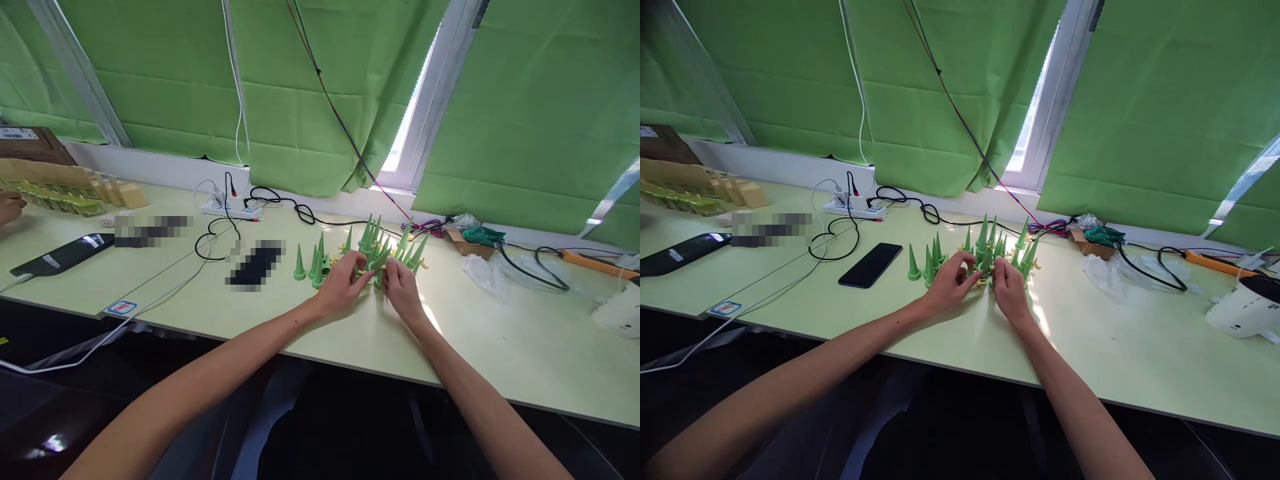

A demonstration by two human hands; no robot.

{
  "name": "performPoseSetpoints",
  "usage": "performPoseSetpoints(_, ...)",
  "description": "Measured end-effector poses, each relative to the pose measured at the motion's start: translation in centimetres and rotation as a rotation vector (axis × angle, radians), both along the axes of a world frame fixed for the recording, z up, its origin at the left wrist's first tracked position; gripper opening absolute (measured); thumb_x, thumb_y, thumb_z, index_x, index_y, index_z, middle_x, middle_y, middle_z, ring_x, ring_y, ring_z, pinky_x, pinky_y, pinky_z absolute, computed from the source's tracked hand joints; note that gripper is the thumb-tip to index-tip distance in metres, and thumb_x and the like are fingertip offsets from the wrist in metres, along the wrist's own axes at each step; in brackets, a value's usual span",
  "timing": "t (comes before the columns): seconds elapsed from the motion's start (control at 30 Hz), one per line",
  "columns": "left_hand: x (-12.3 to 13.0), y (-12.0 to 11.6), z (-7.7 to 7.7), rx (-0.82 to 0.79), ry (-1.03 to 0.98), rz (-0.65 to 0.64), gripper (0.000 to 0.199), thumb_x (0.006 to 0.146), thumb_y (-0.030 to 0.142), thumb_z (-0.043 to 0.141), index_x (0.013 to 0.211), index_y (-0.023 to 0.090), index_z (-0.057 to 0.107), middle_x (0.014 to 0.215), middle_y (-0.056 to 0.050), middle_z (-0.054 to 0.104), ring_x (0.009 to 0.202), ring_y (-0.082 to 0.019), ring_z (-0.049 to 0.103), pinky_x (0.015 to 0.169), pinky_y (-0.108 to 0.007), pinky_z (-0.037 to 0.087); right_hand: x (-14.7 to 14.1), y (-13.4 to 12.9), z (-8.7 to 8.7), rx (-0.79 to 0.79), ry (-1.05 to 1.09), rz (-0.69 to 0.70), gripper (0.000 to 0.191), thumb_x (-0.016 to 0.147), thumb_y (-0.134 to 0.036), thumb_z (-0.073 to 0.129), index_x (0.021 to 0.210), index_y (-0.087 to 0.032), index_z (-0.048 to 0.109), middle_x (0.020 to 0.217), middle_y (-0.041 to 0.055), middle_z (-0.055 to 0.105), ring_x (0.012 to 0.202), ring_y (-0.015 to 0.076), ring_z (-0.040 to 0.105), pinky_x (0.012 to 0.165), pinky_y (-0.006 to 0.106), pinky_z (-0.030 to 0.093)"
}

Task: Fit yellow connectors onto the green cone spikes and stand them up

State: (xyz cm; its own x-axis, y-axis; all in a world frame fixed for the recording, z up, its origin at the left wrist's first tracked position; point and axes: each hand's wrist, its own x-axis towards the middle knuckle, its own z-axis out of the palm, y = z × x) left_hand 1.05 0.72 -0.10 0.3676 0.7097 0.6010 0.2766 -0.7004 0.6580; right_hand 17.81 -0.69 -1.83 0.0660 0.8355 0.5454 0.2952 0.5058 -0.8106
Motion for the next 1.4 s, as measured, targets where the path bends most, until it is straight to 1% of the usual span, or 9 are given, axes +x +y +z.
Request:
performPoseSetpoints(0.07,0.0,0.0,0.2,-0.008,0.015,0.000,0.027,0.093,0.043,0.054,0.090,0.016,0.057,0.078,0.000,0.057,0.055,-0.008,0.041,0.057,-0.023,0.034,0.0,0.0,0.0,0.009,0.033,-0.033,0.048,0.096,-0.064,0.038,0.069,-0.024,0.036,0.057,-0.0047,0.037,0.047,0.0117,0.032,0.044,0.027,0.028)
performPoseSetpoints(0.13,0.0,0.0,0.3,-0.024,0.047,-0.021,0.039,0.096,0.047,0.047,0.076,0.016,0.059,0.066,0.001,0.055,0.057,-0.010,0.044,0.058,-0.025,0.034,-0.1,0.0,0.0,0.015,0.047,-0.049,0.048,0.096,-0.064,0.040,0.070,-0.024,0.036,0.056,-0.0046,0.037,0.047,0.0119,0.032,0.043,0.027,0.029)
performPoseSetpoints(0.27,0.1,0.0,0.4,-0.191,0.048,-0.084,0.065,0.099,0.055,0.032,0.060,0.014,0.063,0.057,-0.003,0.058,0.055,-0.011,0.051,0.062,-0.026,0.039,-0.2,-0.2,0.2,0.009,0.030,-0.026,0.047,0.095,-0.063,0.042,0.070,-0.024,0.038,0.056,-0.0049,0.037,0.047,0.0116,0.033,0.043,0.026,0.029)
performPoseSetpoints(0.43,0.0,0.0,0.5,-0.394,0.009,-0.129,0.071,0.094,0.066,0.032,0.065,0.012,0.069,0.060,-0.005,0.062,0.053,-0.011,0.050,0.054,-0.024,0.039,-0.3,-0.4,0.3,0.000,0.006,0.030,0.044,0.097,-0.057,0.043,0.070,-0.023,0.038,0.059,-0.0048,0.039,0.048,0.0106,0.035,0.044,0.025,0.031)
performPoseSetpoints(0.63,-0.2,0.3,0.4,-0.450,-0.022,-0.185,0.065,0.092,0.067,0.040,0.073,0.012,0.070,0.068,-0.005,0.064,0.046,-0.008,0.044,0.048,-0.023,0.037,-0.3,-0.5,0.4,-0.010,-0.015,0.061,0.044,0.097,-0.058,0.043,0.070,-0.023,0.040,0.058,-0.0042,0.041,0.049,0.0109,0.038,0.044,0.025,0.032)
performPoseSetpoints(0.77,-0.4,0.2,0.7,-0.451,-0.026,-0.203,0.060,0.091,0.064,0.044,0.071,0.013,0.067,0.065,-0.004,0.063,0.042,-0.007,0.042,0.047,-0.024,0.035,-0.3,-0.7,0.8,-0.012,-0.003,0.091,0.046,0.097,-0.058,0.044,0.068,-0.023,0.039,0.057,-0.0045,0.039,0.047,0.0102,0.038,0.042,0.025,0.031)
performPoseSetpoints(0.97,-0.8,-0.1,1.0,-0.388,0.012,-0.183,0.055,0.088,0.065,0.049,0.073,0.014,0.065,0.049,0.003,0.045,0.046,-0.010,0.043,0.049,-0.024,0.035,-0.5,-1.3,1.6,-0.052,0.014,0.136,0.049,0.095,-0.061,0.046,0.065,-0.024,0.036,0.050,-0.0056,0.036,0.041,0.0104,0.036,0.039,0.026,0.029)
performPoseSetpoints(1.17,-0.7,0.1,0.5,-0.340,0.005,-0.193,0.049,0.085,0.063,0.056,0.070,0.016,0.054,0.056,0.003,0.040,0.048,-0.009,0.041,0.045,-0.024,0.028,-0.5,-1.2,1.7,-0.079,0.003,0.105,0.053,0.091,-0.066,0.047,0.062,-0.024,0.036,0.049,-0.0055,0.034,0.040,0.0105,0.034,0.037,0.026,0.028)
performPoseSetpoints(1.4,-0.5,0.1,0.3,-0.242,-0.006,-0.192,0.045,0.082,0.054,0.063,0.068,0.018,0.040,0.065,0.005,0.030,0.050,-0.006,0.032,0.046,-0.025,0.020,0.0,-0.4,0.3,-0.094,0.036,0.154,0.049,0.094,-0.061,0.048,0.064,-0.023,0.039,0.050,-0.0062,0.034,0.040,0.0097,0.033,0.037,0.025,0.028)
